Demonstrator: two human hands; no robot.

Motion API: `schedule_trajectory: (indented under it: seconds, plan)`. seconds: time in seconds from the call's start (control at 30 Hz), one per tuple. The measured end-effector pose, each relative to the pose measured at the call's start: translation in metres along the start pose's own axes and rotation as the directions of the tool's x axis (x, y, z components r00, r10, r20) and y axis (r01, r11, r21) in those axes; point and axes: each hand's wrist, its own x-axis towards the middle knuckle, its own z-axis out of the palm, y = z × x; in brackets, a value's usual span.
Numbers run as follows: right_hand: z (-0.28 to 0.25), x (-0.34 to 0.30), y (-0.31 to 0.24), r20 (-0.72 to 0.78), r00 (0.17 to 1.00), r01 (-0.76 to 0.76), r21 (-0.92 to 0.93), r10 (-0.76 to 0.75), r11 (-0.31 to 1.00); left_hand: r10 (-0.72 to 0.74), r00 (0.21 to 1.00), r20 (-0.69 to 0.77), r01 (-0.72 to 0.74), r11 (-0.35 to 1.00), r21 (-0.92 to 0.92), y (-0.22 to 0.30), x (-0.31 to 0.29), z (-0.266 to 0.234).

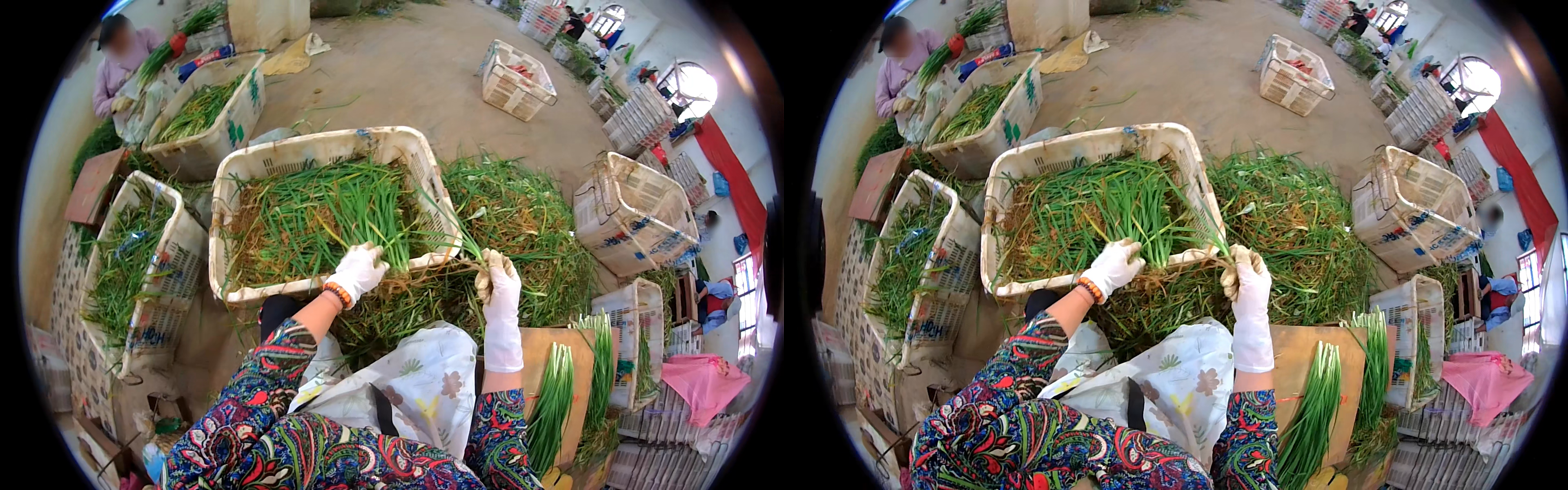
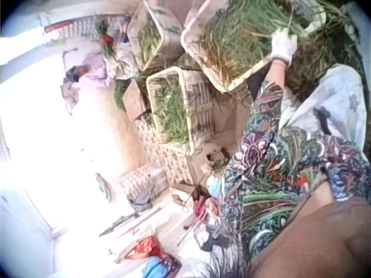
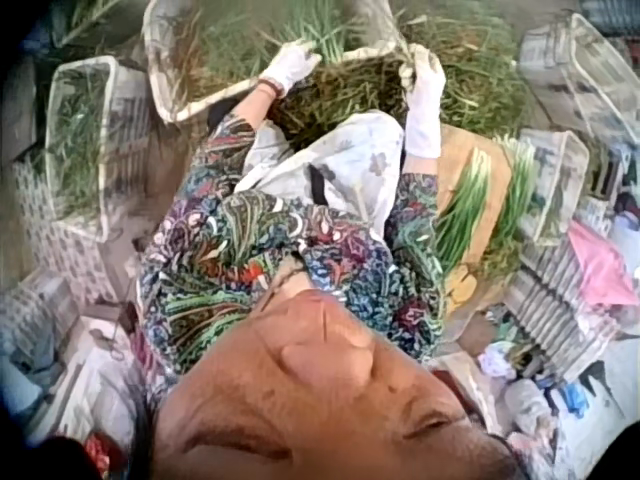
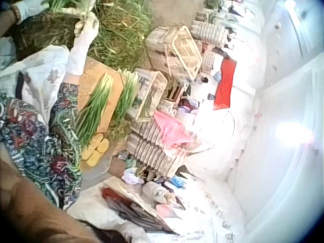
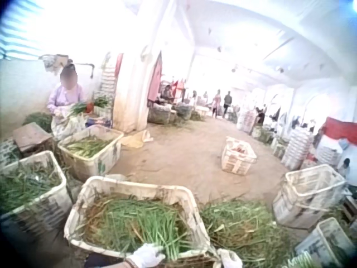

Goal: The person bundles green onions with a rubber band on a wooden board and kemudian picks individual onions from a crate to clean and sort them by hand.

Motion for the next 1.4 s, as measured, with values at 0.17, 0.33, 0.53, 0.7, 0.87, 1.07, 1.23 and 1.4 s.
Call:
schedule_trajectory:
  seconds: [0.17,0.33,0.53,0.7,0.87,1.07,1.23,1.4]
  plan:
    - [0.029,-0.043,-0.012,0.024,0.999,0.045,-0.176,-0.041,0.983,0.028,0.974,0.227,0.151,0.666,-0.731,0.083,-0.014,-0.068]
    - [0.049,-0.076,0.022,0.202,0.978,-0.005,-0.198,0.046,0.98,0.115,0.938,0.328,0.288,0.269,-0.919,0.085,-0.02,-0.052]
    - [0.065,-0.086,0.041,0.436,0.829,0.556,-0.577,-0.349,0.598,-0.048,0.972,0.229,0.232,0.078,-0.97,0.072,-0.055,-0.073]
    - [0.057,-0.097,0.034,0.507,0.784,0.61,-0.517,-0.36,0.6,-0.147,0.989,0.017,0.014,-0.021,-1.0,0.055,-0.072,-0.12]
    - [-0.024,-0.082,0.036,0.205,0.977,0.203,-0.979,-0.054,-0.034,-0.109,0.994,0.027,0.022,-0.045,-0.999,0.046,-0.095,-0.142]
    - [0.074,-0.13,0.003,0.309,0.951,0.222,-0.731,0.023,0.645,-0.069,0.994,0.08,0.078,-0.03,-0.997,0.06,-0.128,-0.134]
    - [0.116,-0.125,0.021,0.39,0.921,0.221,-0.512,-0.005,0.83,-0.044,0.995,0.086,0.092,0.161,-0.983,0.074,-0.126,-0.104]
    - [0.108,-0.111,0.041,0.297,0.951,0.075,-0.498,0.088,0.864,-0.105,0.985,0.134,0.154,0.21,-0.966,0.05,-0.119,-0.079]
